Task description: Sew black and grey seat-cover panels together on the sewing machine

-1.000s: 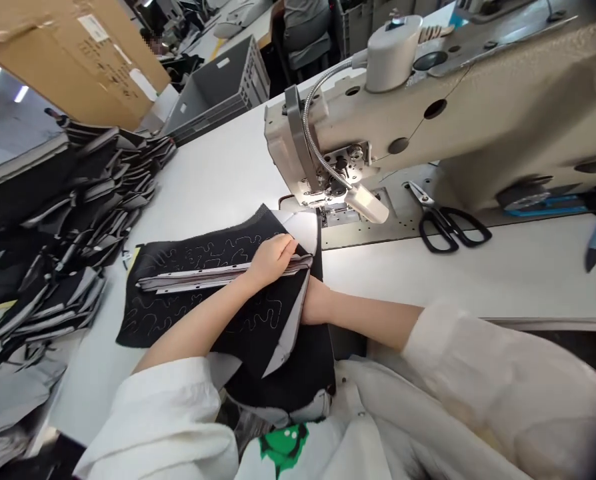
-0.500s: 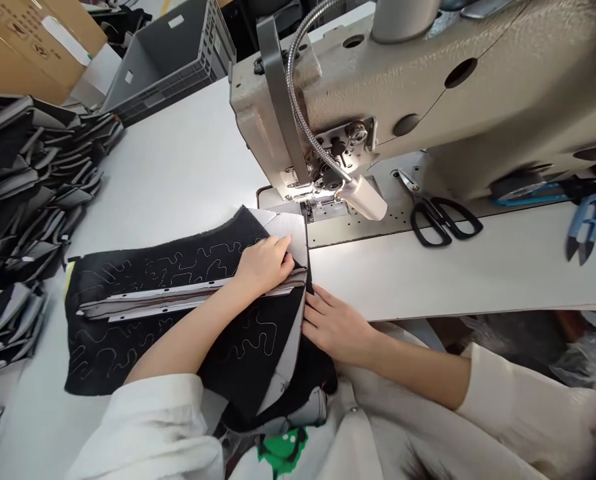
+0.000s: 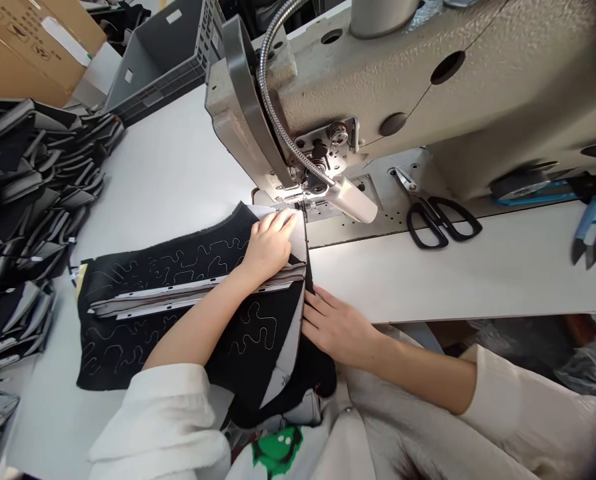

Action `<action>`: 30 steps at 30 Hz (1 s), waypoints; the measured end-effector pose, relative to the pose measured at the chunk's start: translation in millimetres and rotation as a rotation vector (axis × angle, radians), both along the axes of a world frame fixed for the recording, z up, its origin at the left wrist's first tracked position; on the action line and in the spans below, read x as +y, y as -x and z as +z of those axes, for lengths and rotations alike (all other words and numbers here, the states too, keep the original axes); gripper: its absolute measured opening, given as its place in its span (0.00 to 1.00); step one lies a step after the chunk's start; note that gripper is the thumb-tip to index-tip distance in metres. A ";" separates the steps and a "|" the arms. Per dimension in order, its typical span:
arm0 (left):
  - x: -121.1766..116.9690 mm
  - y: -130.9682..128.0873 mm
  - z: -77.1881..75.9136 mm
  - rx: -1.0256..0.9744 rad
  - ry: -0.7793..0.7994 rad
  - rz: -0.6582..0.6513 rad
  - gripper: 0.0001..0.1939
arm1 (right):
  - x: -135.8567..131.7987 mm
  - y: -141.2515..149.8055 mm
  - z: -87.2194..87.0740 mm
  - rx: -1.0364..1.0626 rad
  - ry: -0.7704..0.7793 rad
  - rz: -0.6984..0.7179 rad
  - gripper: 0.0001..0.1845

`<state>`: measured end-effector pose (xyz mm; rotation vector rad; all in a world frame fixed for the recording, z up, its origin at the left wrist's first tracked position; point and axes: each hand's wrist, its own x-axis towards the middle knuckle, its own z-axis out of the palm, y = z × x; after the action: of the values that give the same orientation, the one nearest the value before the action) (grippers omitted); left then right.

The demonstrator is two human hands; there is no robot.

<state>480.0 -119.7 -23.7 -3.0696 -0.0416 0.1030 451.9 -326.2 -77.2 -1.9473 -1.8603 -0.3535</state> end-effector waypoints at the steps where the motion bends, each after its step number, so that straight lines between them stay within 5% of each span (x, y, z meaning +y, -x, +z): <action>1: -1.1 0.1 -2.3 -0.026 0.010 0.012 0.31 | -0.3 -0.5 -0.6 0.006 0.000 0.002 0.11; 7: -3.7 -1.4 -10.4 -0.096 0.069 0.010 0.29 | -2.2 -4.9 -1.1 0.017 0.011 0.013 0.11; 30: -7.6 -2.5 -1.4 -0.019 0.032 0.027 0.31 | -6.1 -9.5 0.6 0.032 -0.019 0.020 0.10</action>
<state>482.5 -127.3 -25.1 -3.1025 -0.0838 0.0762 461.4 -332.3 -76.6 -1.9100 -1.8479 -0.3309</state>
